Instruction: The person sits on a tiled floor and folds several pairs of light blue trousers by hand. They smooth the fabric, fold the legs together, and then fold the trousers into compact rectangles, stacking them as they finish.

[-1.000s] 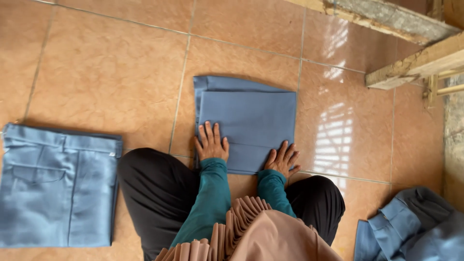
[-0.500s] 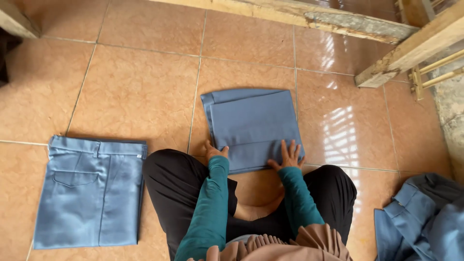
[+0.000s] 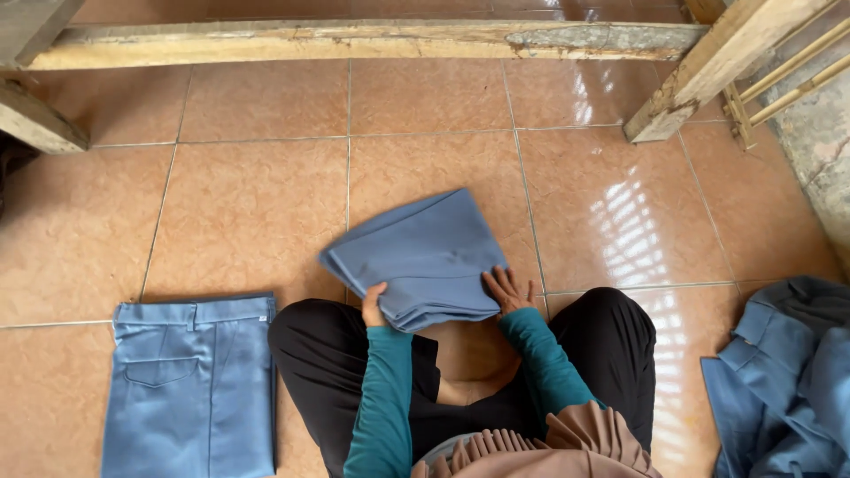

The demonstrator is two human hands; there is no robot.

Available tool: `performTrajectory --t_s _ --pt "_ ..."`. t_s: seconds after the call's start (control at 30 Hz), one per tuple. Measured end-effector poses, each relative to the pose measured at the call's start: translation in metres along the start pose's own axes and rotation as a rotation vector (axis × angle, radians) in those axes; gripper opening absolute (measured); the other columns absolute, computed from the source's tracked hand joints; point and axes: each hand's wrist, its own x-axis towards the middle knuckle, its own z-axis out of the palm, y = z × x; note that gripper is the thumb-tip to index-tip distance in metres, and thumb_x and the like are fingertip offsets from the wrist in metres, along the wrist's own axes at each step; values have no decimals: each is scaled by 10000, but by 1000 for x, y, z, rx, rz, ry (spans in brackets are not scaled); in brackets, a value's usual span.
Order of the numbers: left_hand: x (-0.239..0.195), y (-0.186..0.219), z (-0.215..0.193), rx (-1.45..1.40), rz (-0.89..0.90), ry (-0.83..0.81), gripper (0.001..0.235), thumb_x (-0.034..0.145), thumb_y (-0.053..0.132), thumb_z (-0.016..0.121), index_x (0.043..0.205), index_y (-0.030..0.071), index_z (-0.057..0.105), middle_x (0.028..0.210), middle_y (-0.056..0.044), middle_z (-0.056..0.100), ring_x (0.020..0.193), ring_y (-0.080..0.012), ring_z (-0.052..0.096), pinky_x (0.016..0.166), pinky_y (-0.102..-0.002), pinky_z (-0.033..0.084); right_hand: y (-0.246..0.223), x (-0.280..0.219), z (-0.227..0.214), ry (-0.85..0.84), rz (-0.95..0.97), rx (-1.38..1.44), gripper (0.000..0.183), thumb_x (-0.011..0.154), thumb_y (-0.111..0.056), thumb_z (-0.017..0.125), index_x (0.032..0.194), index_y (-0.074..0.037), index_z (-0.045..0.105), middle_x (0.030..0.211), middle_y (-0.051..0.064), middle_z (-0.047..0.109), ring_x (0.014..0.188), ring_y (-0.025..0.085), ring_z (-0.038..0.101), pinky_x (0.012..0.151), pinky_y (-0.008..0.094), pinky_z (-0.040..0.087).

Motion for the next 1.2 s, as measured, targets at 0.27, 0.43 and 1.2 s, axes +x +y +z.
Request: performTrajectory --t_s 0.27,0.43,1.2 --pt "-19 17 68 -77 456 -96 941 741 186 867 1543 138 378 1389 -227 490 1148 -335 520 939 -510 475 3 73 78 130 -20 662 772 873 -247 564 1559 -473 290 1641 -125 264 1500 198 219 1183 512 166" --pt "-35 8 131 80 408 -474 646 982 272 667 1542 183 356 1288 -116 390 1166 -235 455 911 -359 494 11 88 82 90 211 1220 829 813 -221 736 1540 -344 355 1583 5 352 1406 312 350 1086 563 330" --pt "91 -109 -63 719 505 325 1114 782 68 841 1620 273 136 1662 -170 195 1522 -301 253 1273 -471 270 129 96 125 -5 475 1162 1006 633 -425 1032 1491 -184 565 1291 177 687 1205 414 634 1039 574 517"
